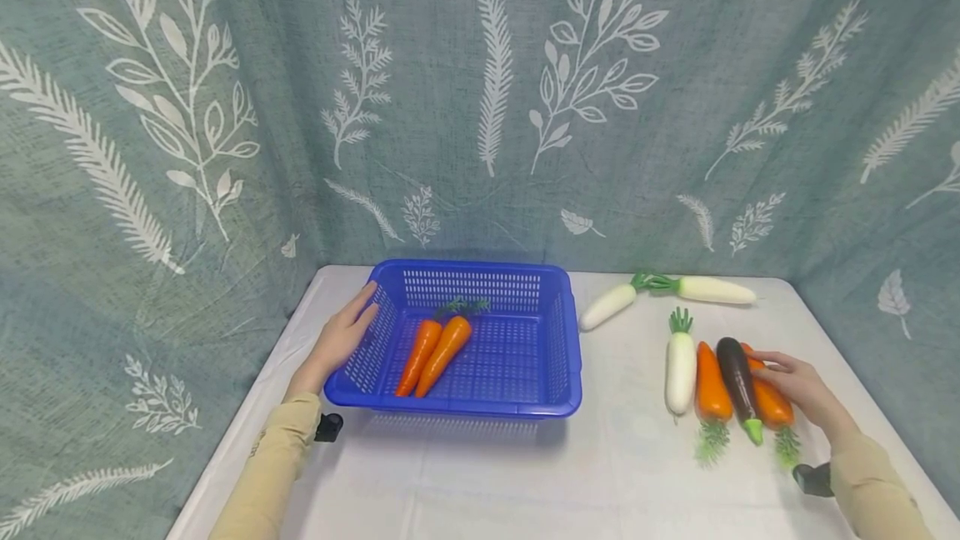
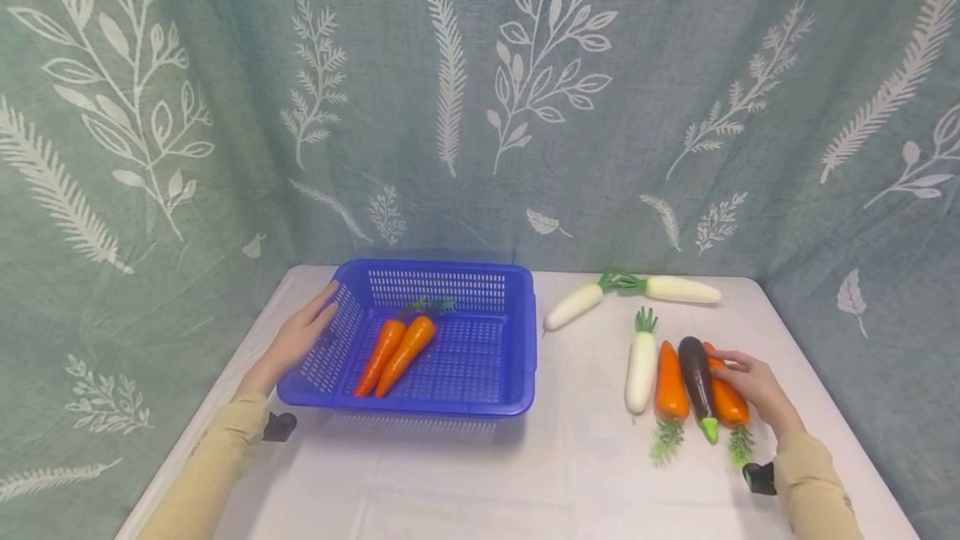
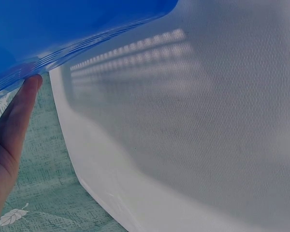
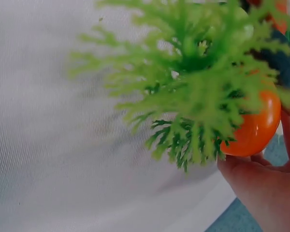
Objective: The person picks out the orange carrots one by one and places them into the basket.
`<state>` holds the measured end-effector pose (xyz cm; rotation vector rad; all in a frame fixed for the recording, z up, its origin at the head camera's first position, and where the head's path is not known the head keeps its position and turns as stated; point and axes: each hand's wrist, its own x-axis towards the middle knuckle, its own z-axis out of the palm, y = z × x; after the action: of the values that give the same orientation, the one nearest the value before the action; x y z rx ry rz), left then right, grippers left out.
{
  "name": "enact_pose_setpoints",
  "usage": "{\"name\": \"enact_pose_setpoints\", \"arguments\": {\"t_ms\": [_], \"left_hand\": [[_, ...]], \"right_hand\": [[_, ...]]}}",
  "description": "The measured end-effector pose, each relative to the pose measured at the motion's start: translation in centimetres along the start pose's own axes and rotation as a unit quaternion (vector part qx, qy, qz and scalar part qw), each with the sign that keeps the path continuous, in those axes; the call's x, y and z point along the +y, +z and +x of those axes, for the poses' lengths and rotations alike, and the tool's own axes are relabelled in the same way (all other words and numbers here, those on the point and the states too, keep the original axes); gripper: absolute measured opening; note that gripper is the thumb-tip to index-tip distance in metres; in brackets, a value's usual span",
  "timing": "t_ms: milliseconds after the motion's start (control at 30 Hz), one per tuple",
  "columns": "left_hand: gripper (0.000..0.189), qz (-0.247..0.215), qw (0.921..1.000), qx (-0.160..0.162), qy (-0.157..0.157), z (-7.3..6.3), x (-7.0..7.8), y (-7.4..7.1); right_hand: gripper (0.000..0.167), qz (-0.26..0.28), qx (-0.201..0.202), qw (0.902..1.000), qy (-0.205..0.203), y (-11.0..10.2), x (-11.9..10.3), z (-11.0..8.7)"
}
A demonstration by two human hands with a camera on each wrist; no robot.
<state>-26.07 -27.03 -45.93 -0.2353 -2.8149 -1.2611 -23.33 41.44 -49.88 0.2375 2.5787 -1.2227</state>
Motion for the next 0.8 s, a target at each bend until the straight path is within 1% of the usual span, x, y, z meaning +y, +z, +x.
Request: {"name": "enact_pose_setpoints", "arguments": {"t_ms": [167, 333, 600, 800], "left_hand": [[0.056, 0.003, 1.0000, 0.001, 0.004, 0.09, -0.02, 0.05], [0.055, 0.003, 0.9999, 0.006, 0.009, 0.11, -0.01, 0.05], [0.055, 0.004, 1.0000, 0.004, 0.006, 0.23, -0.08, 0.04], [0.056, -0.004, 0.9997, 0.011, 0.020, -0.02, 0.04, 0.17]], "right_hand": [[0.070, -0.006, -0.002, 1.0000, -0.005, -0.01, -0.02, -0.16], [0.070, 0.005, -0.003, 0.9999, -0.010, 0.06, 0.31, -0.07], [0.070, 0.008, -0.004, 0.9999, -0.013, 0.07, 0.42, -0.11], [0.069, 0.007, -0.002, 0.9999, -0.013, 0.27, 0.24, -0.30]]}}
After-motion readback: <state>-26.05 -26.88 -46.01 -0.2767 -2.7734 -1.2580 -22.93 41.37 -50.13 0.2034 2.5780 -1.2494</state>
